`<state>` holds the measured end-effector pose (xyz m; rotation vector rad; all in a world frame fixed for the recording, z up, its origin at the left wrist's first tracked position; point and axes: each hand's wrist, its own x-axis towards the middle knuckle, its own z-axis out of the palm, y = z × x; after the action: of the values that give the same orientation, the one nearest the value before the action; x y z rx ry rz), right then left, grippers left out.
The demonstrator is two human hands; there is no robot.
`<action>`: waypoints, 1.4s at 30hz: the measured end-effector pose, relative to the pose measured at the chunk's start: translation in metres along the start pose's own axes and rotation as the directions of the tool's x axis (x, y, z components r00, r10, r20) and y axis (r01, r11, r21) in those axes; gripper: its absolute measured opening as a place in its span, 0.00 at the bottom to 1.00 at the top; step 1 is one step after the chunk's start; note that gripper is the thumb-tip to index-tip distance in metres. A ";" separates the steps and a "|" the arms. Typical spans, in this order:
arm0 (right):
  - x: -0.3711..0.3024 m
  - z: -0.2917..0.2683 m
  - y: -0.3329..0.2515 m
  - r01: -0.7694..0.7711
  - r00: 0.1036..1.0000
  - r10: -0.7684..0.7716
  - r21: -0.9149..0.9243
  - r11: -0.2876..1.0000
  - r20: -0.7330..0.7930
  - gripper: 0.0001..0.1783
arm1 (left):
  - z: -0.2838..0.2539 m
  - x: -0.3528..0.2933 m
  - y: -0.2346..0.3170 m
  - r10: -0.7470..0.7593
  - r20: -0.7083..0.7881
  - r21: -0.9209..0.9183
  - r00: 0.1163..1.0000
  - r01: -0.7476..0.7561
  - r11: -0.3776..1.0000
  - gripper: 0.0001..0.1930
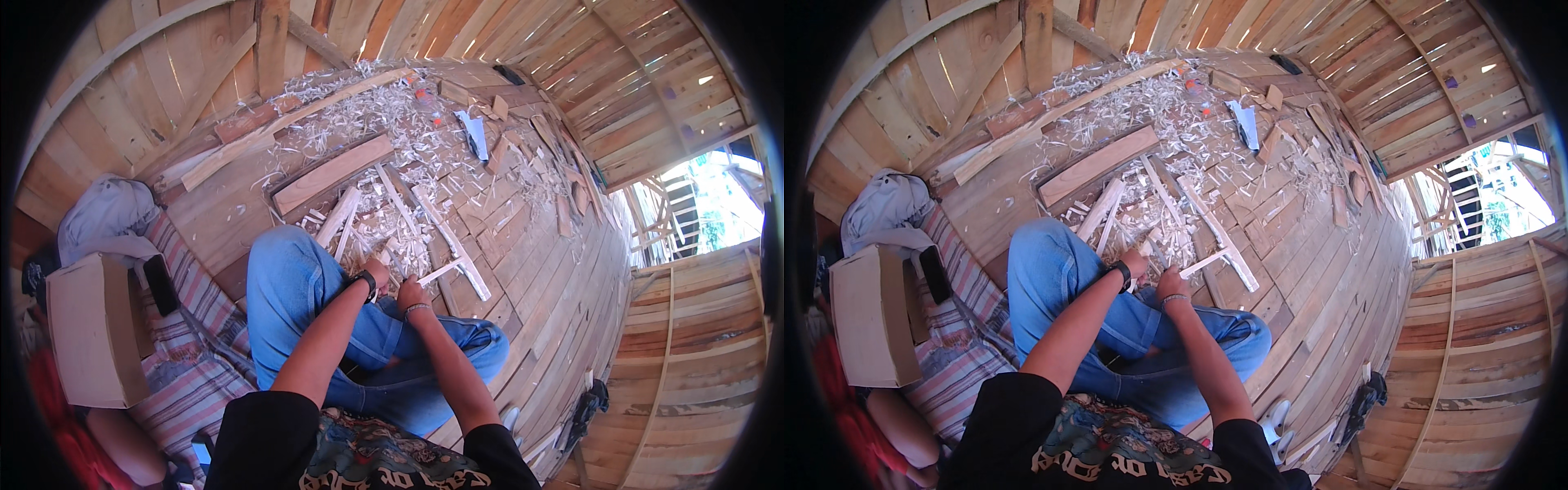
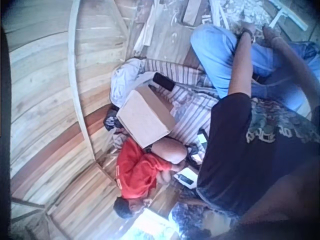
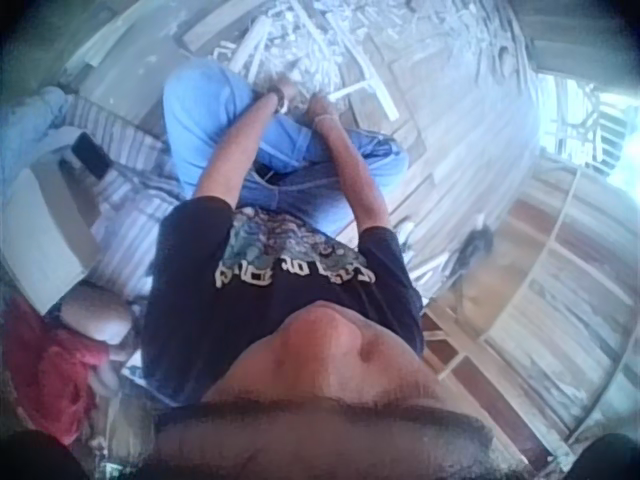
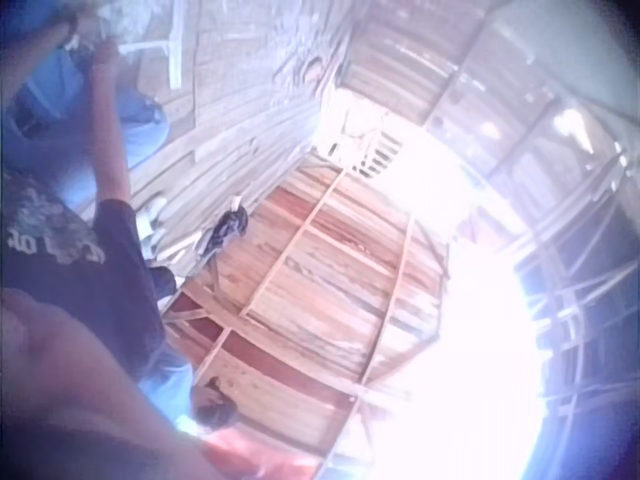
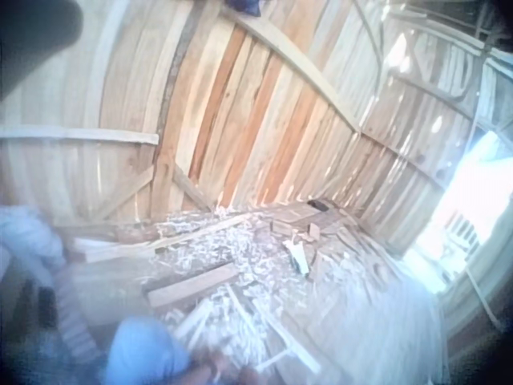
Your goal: The person shaves a piece of wood with a curved knife, removing thin strips while sitting on the floor.
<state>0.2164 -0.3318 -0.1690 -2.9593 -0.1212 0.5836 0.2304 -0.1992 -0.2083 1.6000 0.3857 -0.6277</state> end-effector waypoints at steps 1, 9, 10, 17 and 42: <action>0.005 -0.001 0.000 -0.031 0.999 0.031 -0.010 0.999 -0.012 0.14 | 0.000 0.003 0.002 0.022 0.023 0.005 1.000 -0.022 1.000 0.18; 0.012 0.017 0.007 0.109 0.994 -0.105 -0.145 0.983 0.037 0.14 | 0.001 -0.009 0.011 0.057 0.021 0.166 0.998 -0.060 0.984 0.18; 0.009 0.015 0.001 0.100 0.995 -0.098 -0.106 0.989 0.031 0.14 | -0.006 -0.008 0.008 0.049 0.032 0.179 0.998 -0.054 0.982 0.19; -0.004 0.002 -0.008 -0.048 0.998 0.049 -0.010 0.999 0.043 0.14 | -0.009 -0.008 0.001 0.009 0.031 0.099 0.999 -0.012 0.995 0.17; -0.013 -0.020 0.033 0.095 0.991 -0.069 0.236 0.967 -0.115 0.23 | 0.013 -0.035 0.015 -0.097 -0.142 -0.191 0.985 0.069 0.979 0.20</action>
<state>0.2143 -0.3678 -0.1503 -2.7267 -0.1503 0.3983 0.2098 -0.2106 -0.1757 1.4621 0.6089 -0.5190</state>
